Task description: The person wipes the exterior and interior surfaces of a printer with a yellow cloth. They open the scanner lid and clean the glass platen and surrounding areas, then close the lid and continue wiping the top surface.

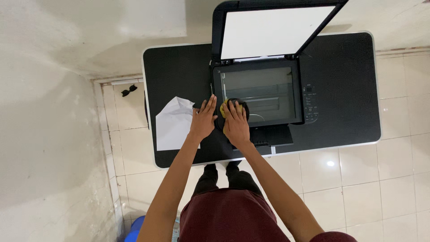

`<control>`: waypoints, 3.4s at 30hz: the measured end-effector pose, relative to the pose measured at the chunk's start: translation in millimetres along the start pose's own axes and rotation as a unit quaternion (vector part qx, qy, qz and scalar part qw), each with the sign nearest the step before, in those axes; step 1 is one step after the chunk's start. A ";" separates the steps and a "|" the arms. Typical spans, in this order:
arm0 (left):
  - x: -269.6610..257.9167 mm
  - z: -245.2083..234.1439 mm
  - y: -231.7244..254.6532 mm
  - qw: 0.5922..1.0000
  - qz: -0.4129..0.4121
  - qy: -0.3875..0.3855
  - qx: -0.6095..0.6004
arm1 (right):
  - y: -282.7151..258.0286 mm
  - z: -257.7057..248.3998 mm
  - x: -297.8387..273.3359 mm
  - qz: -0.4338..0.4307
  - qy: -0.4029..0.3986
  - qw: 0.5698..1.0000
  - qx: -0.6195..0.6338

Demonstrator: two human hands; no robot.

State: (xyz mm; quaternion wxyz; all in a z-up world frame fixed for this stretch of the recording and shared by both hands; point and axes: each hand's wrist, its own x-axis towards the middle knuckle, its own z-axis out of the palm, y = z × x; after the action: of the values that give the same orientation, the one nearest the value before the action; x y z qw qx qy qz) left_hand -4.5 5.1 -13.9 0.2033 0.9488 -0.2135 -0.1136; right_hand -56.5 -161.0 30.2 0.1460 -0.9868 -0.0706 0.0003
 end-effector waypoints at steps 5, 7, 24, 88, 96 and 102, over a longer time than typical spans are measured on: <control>0.0 -0.4 0.0 1.000 -0.013 -0.024 -0.010 | -2.3 0.5 -11.3 -0.003 -0.005 1.000 0.007; 0.2 1.1 -0.9 1.000 -0.010 -0.017 -0.019 | -2.4 1.7 -9.6 -0.004 -0.005 1.000 -0.005; -6.2 8.7 -3.6 0.996 0.018 0.046 -0.072 | 11.5 5.8 76.8 -0.002 0.001 1.000 -0.023; 26.2 21.2 100.2 0.975 -0.139 0.166 0.053 | 135.7 -38.8 75.6 0.009 0.017 0.998 -0.057; 84.3 15.1 71.2 0.971 -0.123 0.196 0.066 | 137.1 -34.9 75.6 0.013 0.013 0.998 -0.066; 109.1 10.8 67.3 0.969 -0.132 0.202 0.057 | 137.0 -34.2 77.6 0.019 0.011 0.998 -0.067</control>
State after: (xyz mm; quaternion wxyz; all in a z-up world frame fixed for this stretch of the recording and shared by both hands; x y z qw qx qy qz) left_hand 64.4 -103.4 -8.4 0.1713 0.9818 -0.0469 0.0666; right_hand 40.2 -289.8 25.0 0.0806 -0.9954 -0.0504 -0.0121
